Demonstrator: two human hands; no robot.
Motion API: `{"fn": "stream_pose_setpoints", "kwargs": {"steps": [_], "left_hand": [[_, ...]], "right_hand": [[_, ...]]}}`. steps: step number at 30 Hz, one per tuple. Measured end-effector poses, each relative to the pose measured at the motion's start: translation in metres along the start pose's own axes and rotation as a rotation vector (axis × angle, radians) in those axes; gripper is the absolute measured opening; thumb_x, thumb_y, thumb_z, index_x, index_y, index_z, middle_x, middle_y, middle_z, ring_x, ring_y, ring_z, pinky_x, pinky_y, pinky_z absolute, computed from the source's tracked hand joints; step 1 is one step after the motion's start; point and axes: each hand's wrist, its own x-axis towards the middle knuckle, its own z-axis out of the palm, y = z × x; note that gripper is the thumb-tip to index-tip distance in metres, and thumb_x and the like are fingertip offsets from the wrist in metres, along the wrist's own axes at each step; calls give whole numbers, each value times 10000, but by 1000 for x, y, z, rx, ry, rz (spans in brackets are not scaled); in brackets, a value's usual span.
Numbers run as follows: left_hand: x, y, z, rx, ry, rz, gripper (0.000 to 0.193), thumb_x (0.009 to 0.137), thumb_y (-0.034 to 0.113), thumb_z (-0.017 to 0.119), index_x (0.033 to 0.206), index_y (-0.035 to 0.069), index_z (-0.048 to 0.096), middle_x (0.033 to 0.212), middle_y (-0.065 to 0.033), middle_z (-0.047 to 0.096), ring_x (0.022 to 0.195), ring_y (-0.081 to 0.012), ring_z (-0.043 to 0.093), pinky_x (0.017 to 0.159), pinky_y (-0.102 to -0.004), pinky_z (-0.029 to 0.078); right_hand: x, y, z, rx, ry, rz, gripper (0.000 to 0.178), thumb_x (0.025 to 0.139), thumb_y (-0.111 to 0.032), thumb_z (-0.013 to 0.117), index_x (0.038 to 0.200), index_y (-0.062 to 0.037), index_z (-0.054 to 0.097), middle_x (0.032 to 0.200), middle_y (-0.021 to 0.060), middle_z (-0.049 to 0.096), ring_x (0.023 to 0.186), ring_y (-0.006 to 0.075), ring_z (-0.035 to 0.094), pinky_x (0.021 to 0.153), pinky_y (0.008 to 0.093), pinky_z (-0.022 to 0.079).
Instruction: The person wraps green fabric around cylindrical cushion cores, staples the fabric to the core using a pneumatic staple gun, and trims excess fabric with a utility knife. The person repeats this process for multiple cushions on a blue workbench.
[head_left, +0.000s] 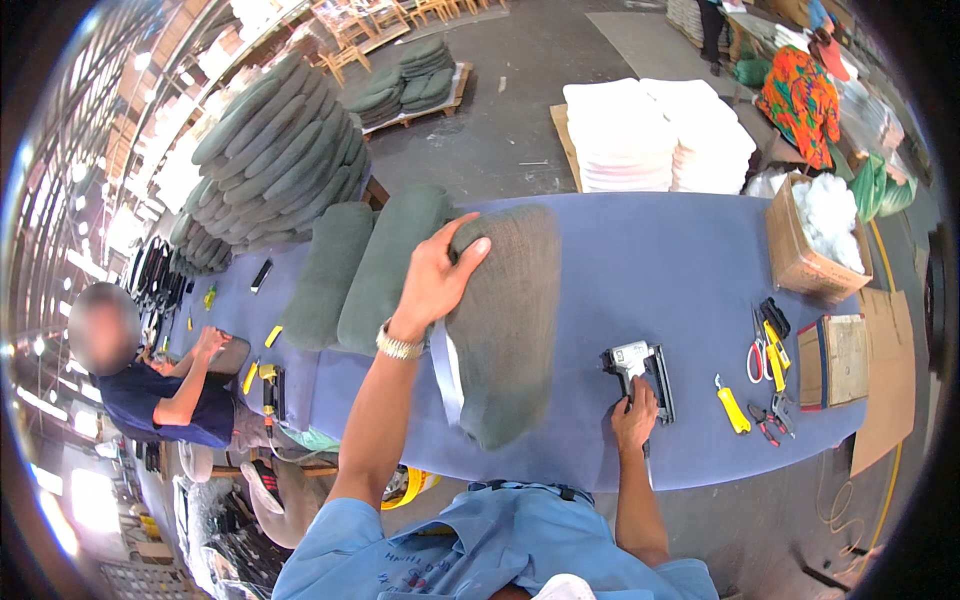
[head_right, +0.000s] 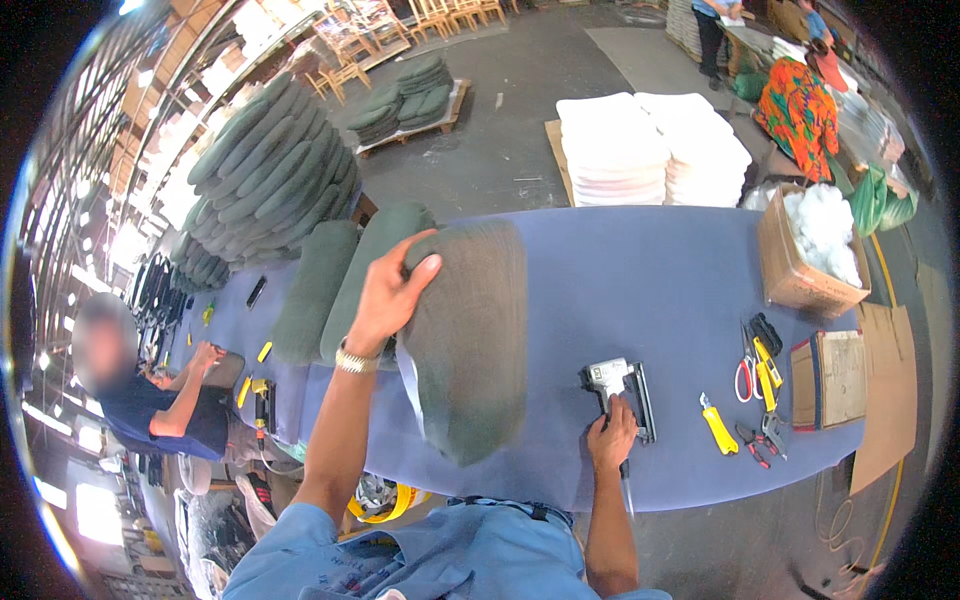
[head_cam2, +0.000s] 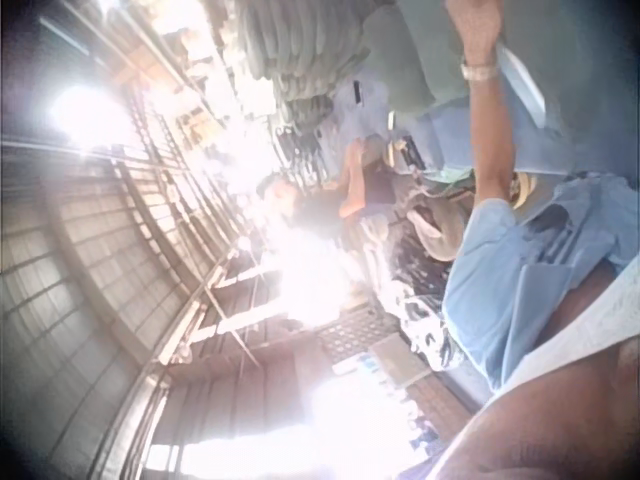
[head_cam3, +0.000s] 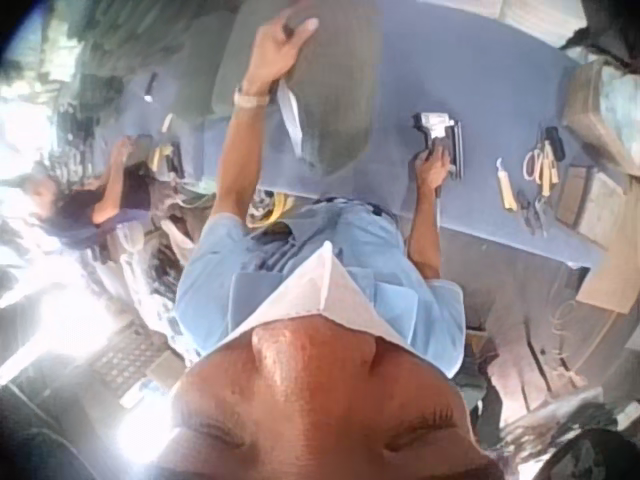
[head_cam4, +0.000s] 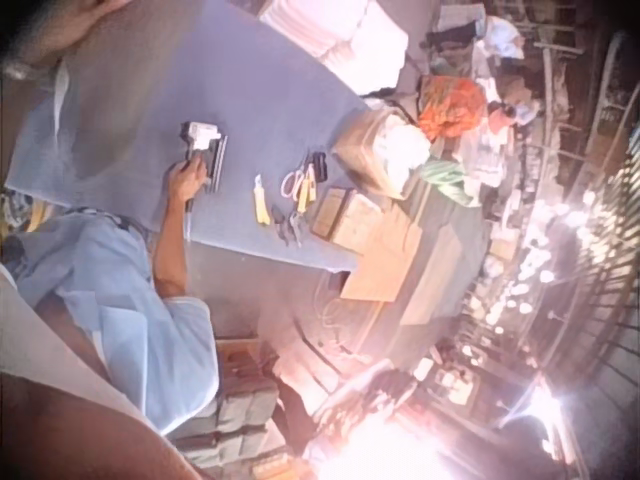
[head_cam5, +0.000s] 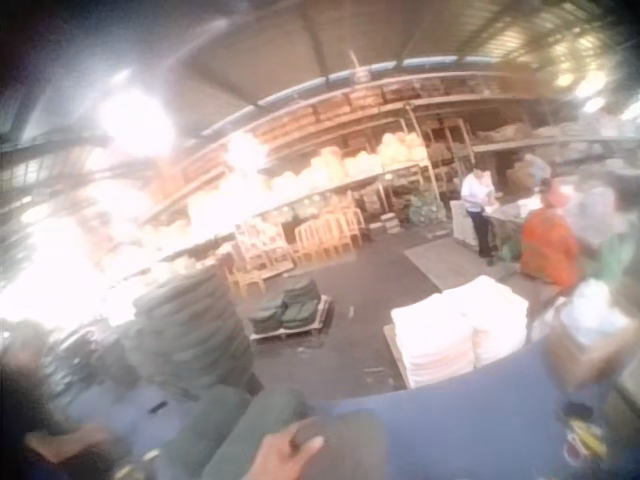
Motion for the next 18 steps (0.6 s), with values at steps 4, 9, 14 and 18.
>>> {"fn": "stream_pose_setpoints", "kwargs": {"steps": [4,9,14,18], "left_hand": [[-69,42,-13,-78,144,209,546,928,181,773,1413,8,591,1303,-208,692,1209,-282,675,1011,-364,519],[-125,33,18,-45,264,246,626,880,113,805,1441,-10,555,1446,-221,602,1305,-346,623,1073,-394,500],[-139,35,12,-15,254,241,672,843,117,820,1441,-14,545,1445,-222,598,1285,-382,622,1054,-413,518],[-142,35,12,4,238,259,698,827,137,830,1446,-5,540,1432,-216,608,1256,-393,634,1028,-419,534]], "right_hand": [[-2,11,2,61,51,-81,513,809,-44,664,1321,-46,627,1323,228,624,1200,436,587,1035,522,455],[29,-3,-23,324,-8,-18,357,871,-49,690,1226,-11,673,1256,215,666,1179,416,621,1019,482,500],[133,-163,-122,618,2,-284,320,965,-140,650,1255,-9,675,1308,164,673,1244,312,619,1074,411,459],[160,-285,-171,655,149,-944,217,907,-138,643,1067,-38,748,1123,141,734,1128,293,672,1035,460,469]]}}
